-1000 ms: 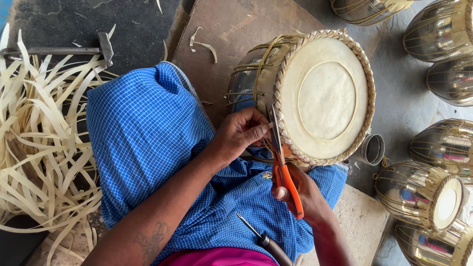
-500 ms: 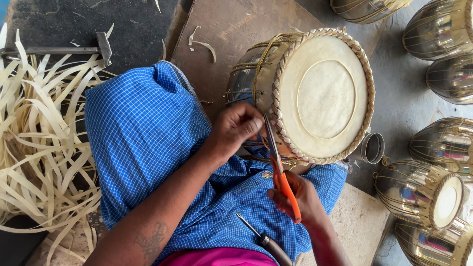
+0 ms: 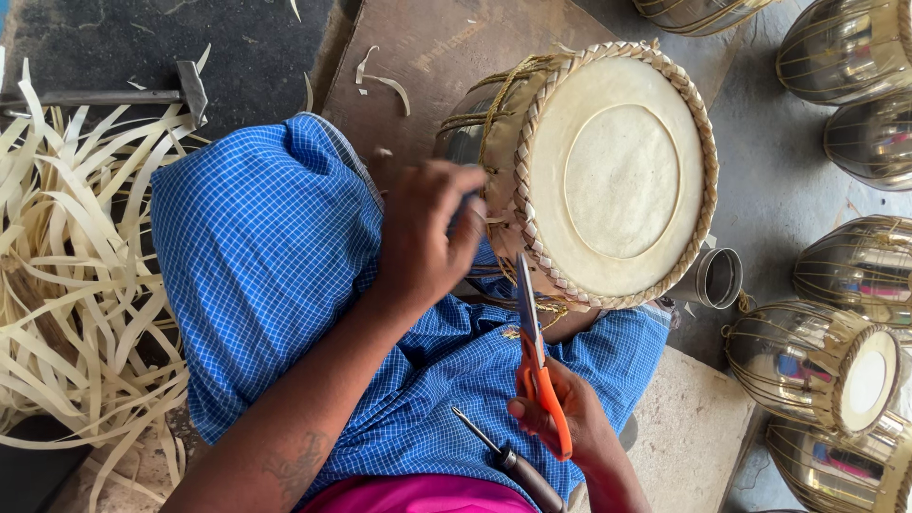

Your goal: The person trims leather strips and secures the head of a drum by hand and with a pointed tool while sitting on the floor. They use scissors to cut excess material around the rim.

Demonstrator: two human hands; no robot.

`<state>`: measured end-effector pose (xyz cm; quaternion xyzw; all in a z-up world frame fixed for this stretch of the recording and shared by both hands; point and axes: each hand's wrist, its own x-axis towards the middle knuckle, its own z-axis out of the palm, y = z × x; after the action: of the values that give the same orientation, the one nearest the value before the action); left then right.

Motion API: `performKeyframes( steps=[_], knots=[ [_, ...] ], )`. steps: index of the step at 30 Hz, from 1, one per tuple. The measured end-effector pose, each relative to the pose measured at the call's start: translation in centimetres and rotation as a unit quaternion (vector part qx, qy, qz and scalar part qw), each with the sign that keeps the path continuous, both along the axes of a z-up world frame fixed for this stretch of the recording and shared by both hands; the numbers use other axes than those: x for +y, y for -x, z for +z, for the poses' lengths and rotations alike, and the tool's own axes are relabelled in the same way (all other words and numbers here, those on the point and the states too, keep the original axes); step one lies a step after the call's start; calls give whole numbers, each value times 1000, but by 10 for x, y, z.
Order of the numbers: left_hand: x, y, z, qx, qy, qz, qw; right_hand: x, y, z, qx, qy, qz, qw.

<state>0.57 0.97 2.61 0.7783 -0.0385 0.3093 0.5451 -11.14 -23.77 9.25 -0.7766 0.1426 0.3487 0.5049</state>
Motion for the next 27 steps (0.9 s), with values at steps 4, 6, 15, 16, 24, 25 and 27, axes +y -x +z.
performKeyframes(
  steps=[4, 6, 15, 16, 24, 25, 27],
  knots=[
    [-5, 7, -5, 28, -44, -72, 996, 0, 0, 0, -17, 12, -1, 1000],
    [-6, 8, -6, 16, -48, -77, 996, 2, -2, 1, -23, 16, 0, 1000],
    [-12, -10, -15, 205, 429, -297, 828, 5, -4, 2, -33, 36, 17, 999],
    [-15, -13, -16, 209, 462, -292, 811, 6, -4, 2, -31, 32, 14, 999],
    [-27, -17, -26, 190, 439, -262, 838, 11, -12, -1, -27, 16, 23, 999],
    [-29, -18, -27, 189, 424, -247, 851, 10, -14, -2, -21, 25, 26, 999],
    [-31, -18, -30, 205, 392, -230, 867, 10, -17, -4, -17, 32, 38, 999]
  ],
)
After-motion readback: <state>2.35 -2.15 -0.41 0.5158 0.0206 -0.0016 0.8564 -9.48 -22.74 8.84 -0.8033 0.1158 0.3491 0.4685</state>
